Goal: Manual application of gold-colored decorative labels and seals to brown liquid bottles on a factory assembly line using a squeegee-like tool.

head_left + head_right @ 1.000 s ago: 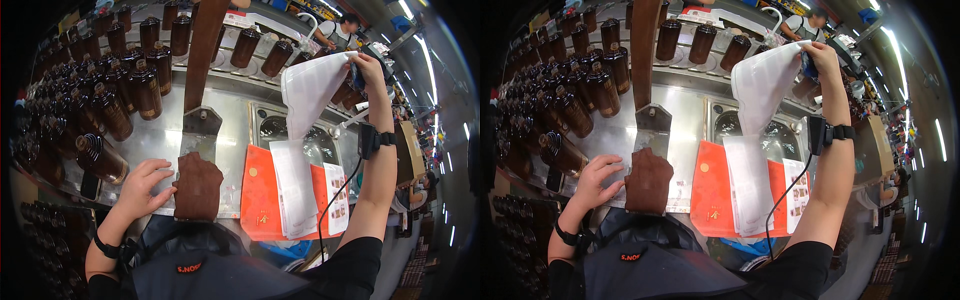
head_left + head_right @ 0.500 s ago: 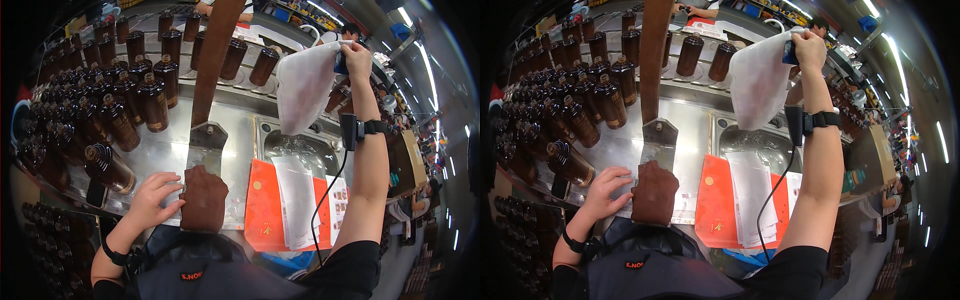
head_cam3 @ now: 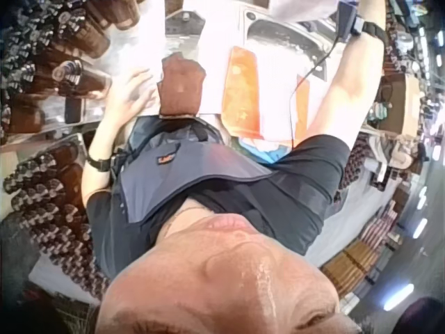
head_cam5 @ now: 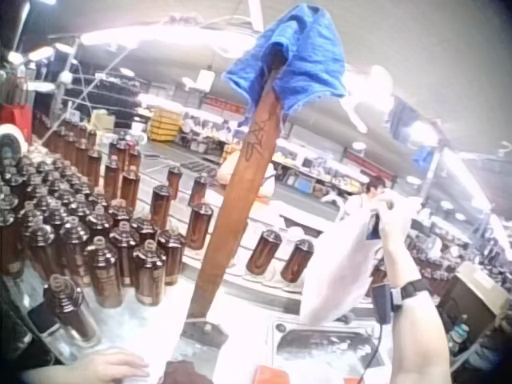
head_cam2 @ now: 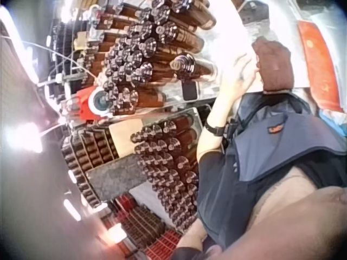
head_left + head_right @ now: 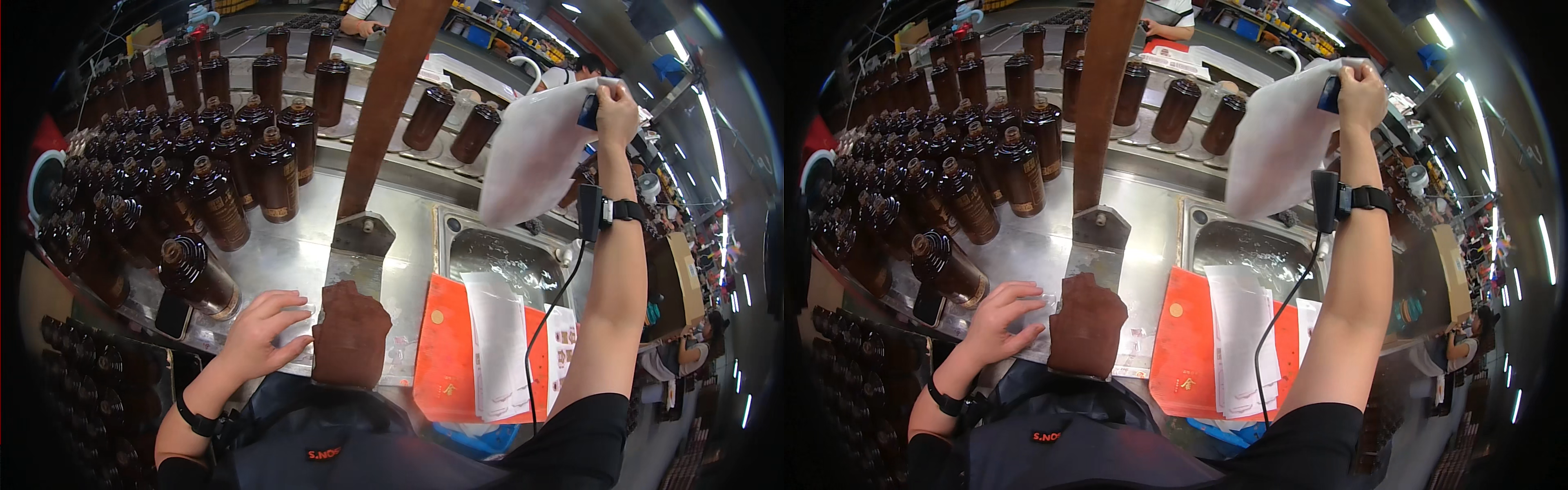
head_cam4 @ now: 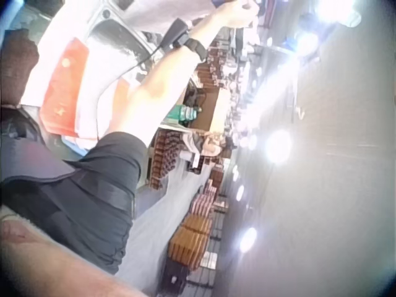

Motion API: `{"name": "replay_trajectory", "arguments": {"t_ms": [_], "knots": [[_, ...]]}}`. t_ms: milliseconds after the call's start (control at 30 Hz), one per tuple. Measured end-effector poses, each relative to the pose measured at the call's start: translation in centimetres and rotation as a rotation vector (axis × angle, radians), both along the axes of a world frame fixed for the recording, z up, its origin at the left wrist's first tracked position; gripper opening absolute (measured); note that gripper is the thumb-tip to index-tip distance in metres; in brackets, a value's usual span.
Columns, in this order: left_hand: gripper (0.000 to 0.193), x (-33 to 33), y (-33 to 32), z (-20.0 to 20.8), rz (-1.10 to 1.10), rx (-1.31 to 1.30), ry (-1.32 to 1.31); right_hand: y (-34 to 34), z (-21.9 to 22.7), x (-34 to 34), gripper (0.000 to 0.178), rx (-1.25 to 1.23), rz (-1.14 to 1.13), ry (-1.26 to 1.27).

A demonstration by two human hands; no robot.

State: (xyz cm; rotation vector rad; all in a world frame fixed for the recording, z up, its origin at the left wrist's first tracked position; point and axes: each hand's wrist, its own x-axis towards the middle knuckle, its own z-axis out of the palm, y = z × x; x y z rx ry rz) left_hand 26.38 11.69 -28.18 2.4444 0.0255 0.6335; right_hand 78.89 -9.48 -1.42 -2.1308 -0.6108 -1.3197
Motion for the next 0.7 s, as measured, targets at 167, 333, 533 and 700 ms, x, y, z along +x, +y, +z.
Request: {"name": "replay_trajectory", "arguments": {"t_ms": [167,333,533,700], "knots": [[0.032,-0.1,-0.2,-0.3,0.007,-0.003,0.006,5.9,-2.8,-4.3,0.023,-0.128,0.161,-0.270],[0.033,-0.2,-0.7,-0.4,0.001,0.013,0.013,11.4,-17.0,-10.3,0.006,-0.457,0.441,-0.245],[0.033,-0.7,-0.5,-1.0,-0.007,0.017,0.039,9.1,-25.8,-15.9,0.028,-1.124,0.622,0.420],[0.032,-0.4,-1.0,-1.5,-0.015,-0.029,0.058,7.1,-25.5,-17.3,0.051,-1.241,0.723,0.581]]}}
